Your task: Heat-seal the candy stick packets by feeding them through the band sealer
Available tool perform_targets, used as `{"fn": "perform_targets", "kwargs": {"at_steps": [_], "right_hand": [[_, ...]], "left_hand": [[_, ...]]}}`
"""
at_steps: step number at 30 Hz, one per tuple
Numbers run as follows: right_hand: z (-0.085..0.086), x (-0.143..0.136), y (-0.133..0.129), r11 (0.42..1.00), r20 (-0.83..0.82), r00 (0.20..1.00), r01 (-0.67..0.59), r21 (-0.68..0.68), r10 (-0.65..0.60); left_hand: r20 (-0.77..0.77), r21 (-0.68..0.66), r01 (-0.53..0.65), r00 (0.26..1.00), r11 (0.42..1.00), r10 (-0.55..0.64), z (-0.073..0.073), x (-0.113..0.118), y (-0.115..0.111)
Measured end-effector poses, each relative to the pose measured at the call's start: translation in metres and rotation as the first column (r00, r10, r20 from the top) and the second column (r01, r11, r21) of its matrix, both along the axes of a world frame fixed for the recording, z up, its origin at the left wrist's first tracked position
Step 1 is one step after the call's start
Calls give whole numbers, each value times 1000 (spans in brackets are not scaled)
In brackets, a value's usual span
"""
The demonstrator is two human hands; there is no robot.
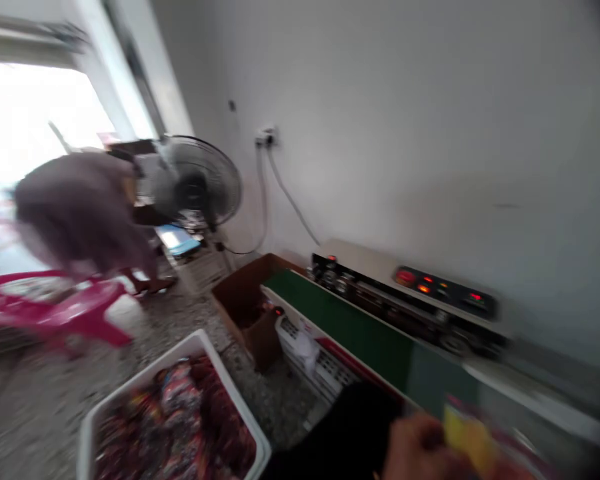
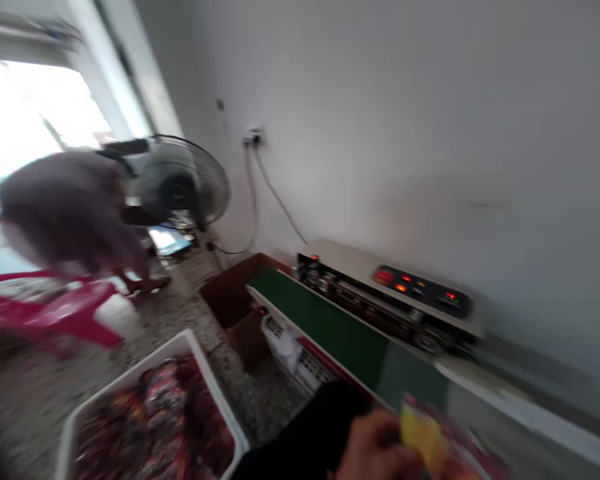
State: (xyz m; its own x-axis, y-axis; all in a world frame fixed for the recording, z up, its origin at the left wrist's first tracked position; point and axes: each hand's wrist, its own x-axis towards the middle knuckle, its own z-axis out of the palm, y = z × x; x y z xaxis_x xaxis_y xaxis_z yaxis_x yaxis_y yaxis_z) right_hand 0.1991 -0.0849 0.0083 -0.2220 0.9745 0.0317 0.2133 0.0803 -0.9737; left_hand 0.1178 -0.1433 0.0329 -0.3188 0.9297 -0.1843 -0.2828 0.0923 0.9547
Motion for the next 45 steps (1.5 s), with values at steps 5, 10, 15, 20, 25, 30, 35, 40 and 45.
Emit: {"fn": "perform_targets", "kwargs": {"at_steps": [5,10,15,20,25,30,35,40,45], "right_hand": [[-1,53,-10,960,-135,970,169,-223,-203],[2,67,7,947,-325,910,170,-273,-257],[13,76,29,968,-334,920,140,-207,-204],[17,98,75,977,-183,962,189,-99,-205],[20,128,115,979,107,975,200,-28,-196],[31,142,133,978,627,753,194,80,-201],[36,143,134,978,820,553,204,38,-148],[41,144,134,970,760,604,162,178,-241],[55,124,144,936,512,829,35,350,-222]], "left_hand": [[149,48,-37,988,998,29,4,8,13],[126,4,35,991,999,-35,-3,15,38],[11,17,-15,1000,1000,15,0,22,63],[-225,66,22,974,998,-7,-1,29,109],[-379,-15,48,924,999,-50,-10,45,149],[-532,-90,57,841,994,-97,-9,50,157],[-637,-118,24,765,993,-94,-6,44,155],[-582,-113,33,808,993,-93,-13,29,162],[-452,-7,98,887,995,-90,-18,17,161]]}}
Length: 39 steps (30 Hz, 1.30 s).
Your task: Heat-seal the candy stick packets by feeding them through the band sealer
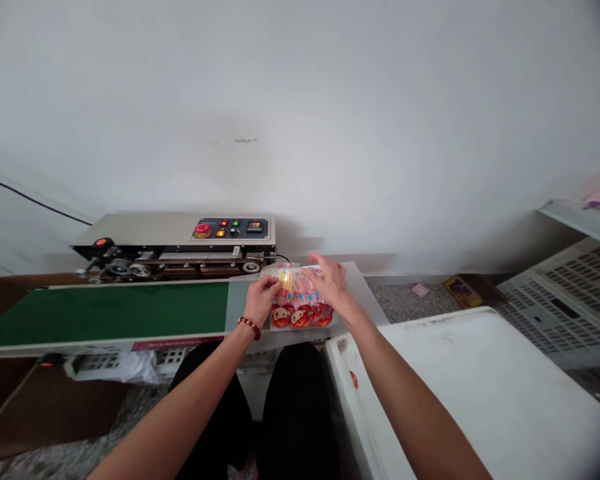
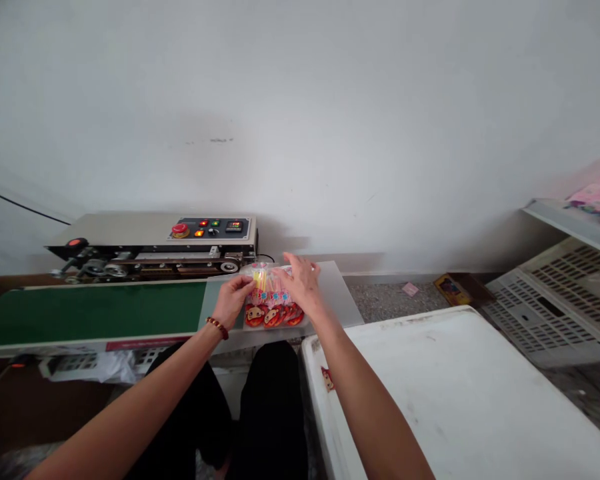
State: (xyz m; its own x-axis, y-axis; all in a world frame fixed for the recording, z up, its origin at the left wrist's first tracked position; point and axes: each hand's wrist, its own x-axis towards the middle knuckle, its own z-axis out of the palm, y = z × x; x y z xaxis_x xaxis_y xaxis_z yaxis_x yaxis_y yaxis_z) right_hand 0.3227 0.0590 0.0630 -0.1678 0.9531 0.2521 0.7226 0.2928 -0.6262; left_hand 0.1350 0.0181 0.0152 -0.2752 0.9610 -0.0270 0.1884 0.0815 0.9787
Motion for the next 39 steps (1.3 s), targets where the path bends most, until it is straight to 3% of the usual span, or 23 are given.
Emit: {"fn": "perform_targets", "kwargs": {"at_steps": [4,7,11,13,17,19,22,24,26,28,30,32,35,39], "right_hand": [[6,-24,9,972,-255,957,-181,-147,140],[7,-34,14,956,-250,952,-225,-187,175],[8,-37,14,977,-87,985,-163,-139,152],[6,-34,9,976,55,977,-204,-74,208],[-4,-22,-10,898,412,802,-425,-117,433],[-10,-17,-19,895,517,741,-427,-130,428],[-17,-13,-25,920,573,733,-379,-104,367],[-19,-12,-25,923,580,730,-369,-110,362],[-19,-13,-23,922,592,718,-368,-121,364],[-17,-14,-22,923,611,705,-363,-126,361],[-14,-16,-22,923,622,695,-359,-136,362],[-10,-17,-23,922,624,687,-354,-159,371],[-7,-19,-23,916,633,670,-361,-178,387],[-7,-23,-22,914,666,643,-372,-160,378]], "left_hand": [[87,61,59,994,996,-64,4,-4,-7],[84,69,76,993,995,-81,7,-9,-9],[-6,16,-10,1000,1000,10,8,-25,-4],[-88,-35,-84,993,996,81,7,-35,-1],[-284,-135,-150,953,979,107,9,-43,4],[-368,-172,-142,927,975,70,11,-38,8],[-478,-184,-143,877,973,38,12,-26,13],[-565,-141,-187,821,972,76,9,-22,12],[-674,-38,-137,734,990,76,4,-24,7],[-786,61,104,617,993,-17,-3,-30,0],[-868,73,375,481,924,-127,-9,-35,-5],[-914,40,480,371,876,-162,-12,-38,-7],[-946,16,426,300,904,-125,-13,-42,-10],[-950,28,345,301,938,-82,-12,-51,-17]]}}
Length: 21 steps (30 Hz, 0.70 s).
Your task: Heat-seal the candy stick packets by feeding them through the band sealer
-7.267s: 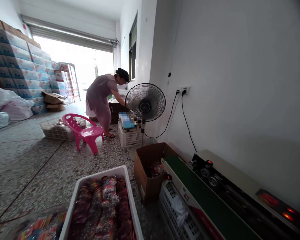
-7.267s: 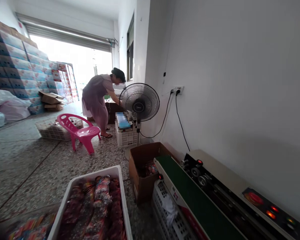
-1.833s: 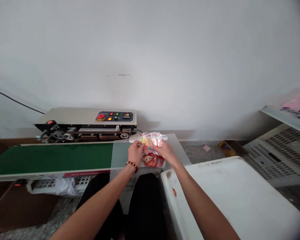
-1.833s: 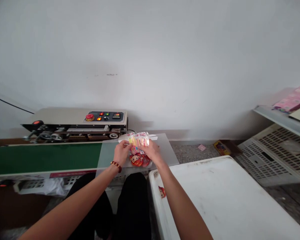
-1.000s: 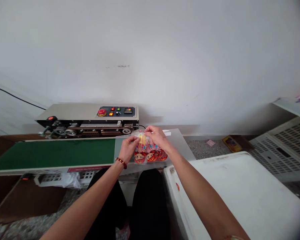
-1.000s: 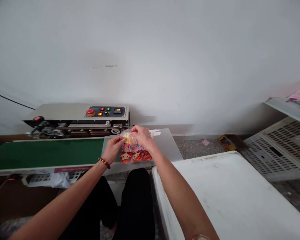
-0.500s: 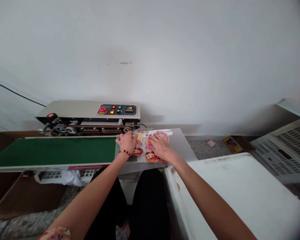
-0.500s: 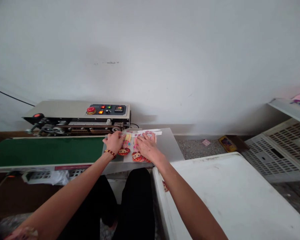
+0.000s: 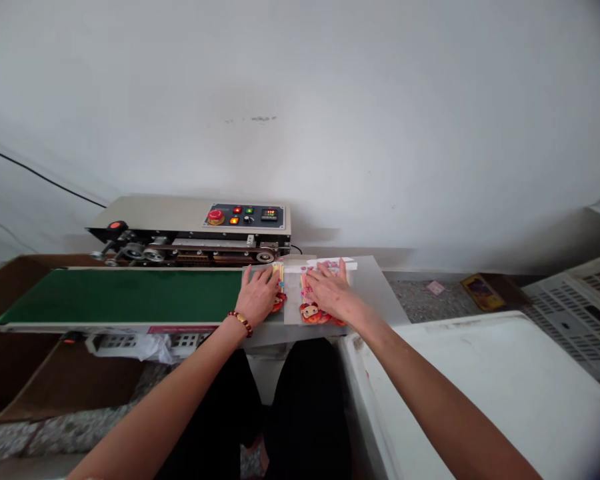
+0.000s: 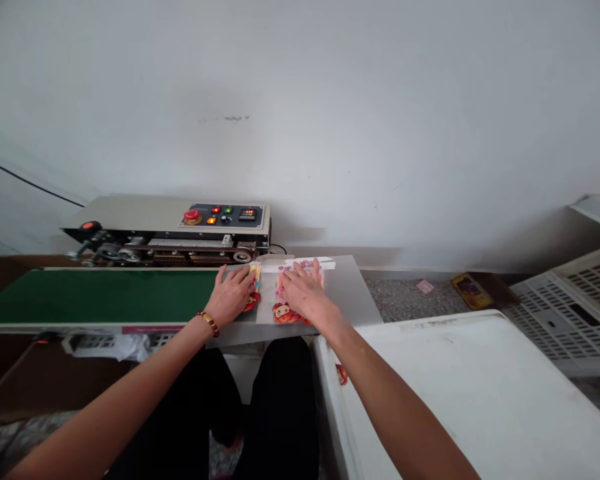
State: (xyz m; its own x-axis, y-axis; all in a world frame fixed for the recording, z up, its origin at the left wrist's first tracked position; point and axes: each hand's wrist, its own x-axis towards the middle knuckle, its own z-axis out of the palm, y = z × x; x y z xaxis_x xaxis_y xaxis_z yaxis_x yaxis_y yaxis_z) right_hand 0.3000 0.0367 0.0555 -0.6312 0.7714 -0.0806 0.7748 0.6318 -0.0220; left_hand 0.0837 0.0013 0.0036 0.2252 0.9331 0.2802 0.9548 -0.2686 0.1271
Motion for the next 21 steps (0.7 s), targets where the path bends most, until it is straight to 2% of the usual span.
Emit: {"fn": "perform_targets", "kwargs": {"at_steps": [4,8,10,12,14,17,19,21], "right_hand": [[-1,-8,4,1000,9,1000,-16,6,16],[-7,-22,10,998,-29,998,-60,-2,60],[-11,-31,13,998,-54,996,-67,1,67],[-13,-36,14,998,-83,995,-63,-1,63],[-10,-37,13,999,-109,993,-47,3,47],[-2,-29,8,999,-102,994,-34,25,37],[4,-19,4,999,-71,996,-43,29,45],[7,-8,0,999,-47,998,-50,19,51]], "left_hand": [[-8,-41,-43,999,998,43,3,-20,-6],[-44,-75,-144,989,987,141,5,-56,-13],[-47,-63,-227,973,972,224,6,-71,-17],[-18,-20,-269,963,963,269,9,-74,-20],[39,7,-204,978,979,203,10,-58,-20],[129,-7,-24,991,1000,25,7,-12,-15],[155,-15,32,987,999,-29,3,18,-9],[147,-22,67,987,997,-63,-1,34,-3]]}}
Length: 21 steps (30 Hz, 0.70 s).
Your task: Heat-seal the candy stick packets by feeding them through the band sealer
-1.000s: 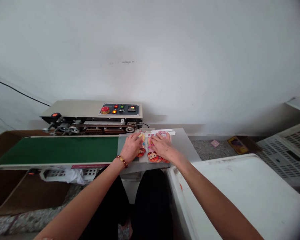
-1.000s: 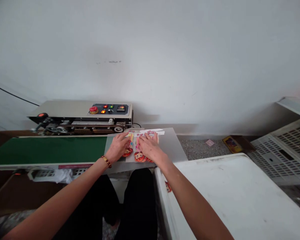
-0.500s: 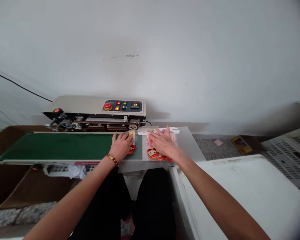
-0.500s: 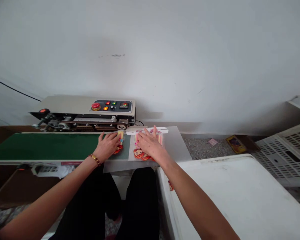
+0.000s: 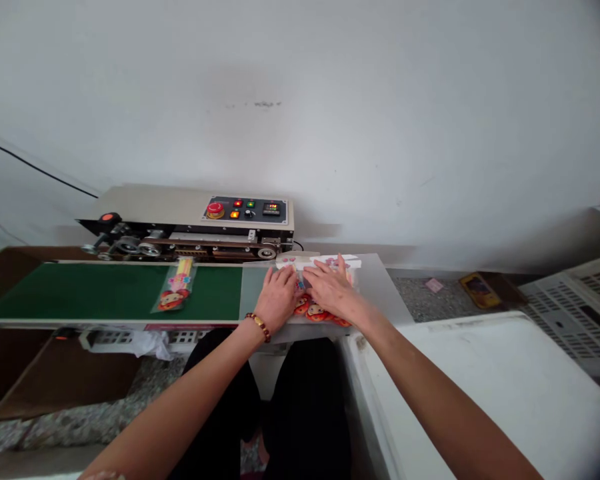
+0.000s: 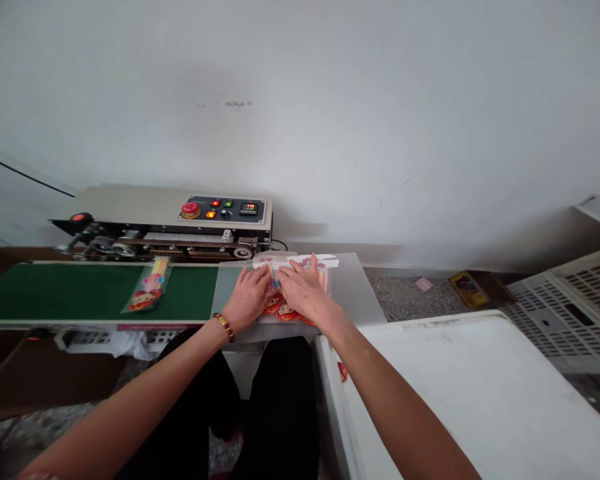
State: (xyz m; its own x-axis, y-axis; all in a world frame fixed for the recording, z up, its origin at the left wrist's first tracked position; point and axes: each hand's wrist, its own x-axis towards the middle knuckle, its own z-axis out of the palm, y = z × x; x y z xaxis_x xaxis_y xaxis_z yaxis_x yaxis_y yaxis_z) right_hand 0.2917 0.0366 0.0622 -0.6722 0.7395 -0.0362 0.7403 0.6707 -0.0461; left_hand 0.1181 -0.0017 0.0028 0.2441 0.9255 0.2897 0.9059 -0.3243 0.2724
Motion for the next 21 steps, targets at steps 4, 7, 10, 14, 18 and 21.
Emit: {"fn": "perform_targets", "kwargs": {"at_steps": [4,7,10,14,18,21], "right_hand": [[-4,15,-1,999,-3,999,46,26,-45],[-9,20,2,994,19,995,93,58,-95],[-10,16,4,996,40,997,68,50,-70],[-12,-2,10,1000,33,999,-11,-2,11],[-19,-26,19,996,-33,996,-81,-38,80],[-20,-30,21,996,-89,993,-81,-40,78]], "left_hand": [[-41,-19,86,995,996,-87,-3,-13,8],[-49,-46,125,991,991,-127,-1,-37,10],[-42,-59,150,987,987,-152,0,-58,10],[-39,-106,146,988,984,-151,1,-95,6],[-91,-167,44,994,985,-59,4,-141,-4],[-126,-74,-106,987,992,96,6,-141,-8]]}}
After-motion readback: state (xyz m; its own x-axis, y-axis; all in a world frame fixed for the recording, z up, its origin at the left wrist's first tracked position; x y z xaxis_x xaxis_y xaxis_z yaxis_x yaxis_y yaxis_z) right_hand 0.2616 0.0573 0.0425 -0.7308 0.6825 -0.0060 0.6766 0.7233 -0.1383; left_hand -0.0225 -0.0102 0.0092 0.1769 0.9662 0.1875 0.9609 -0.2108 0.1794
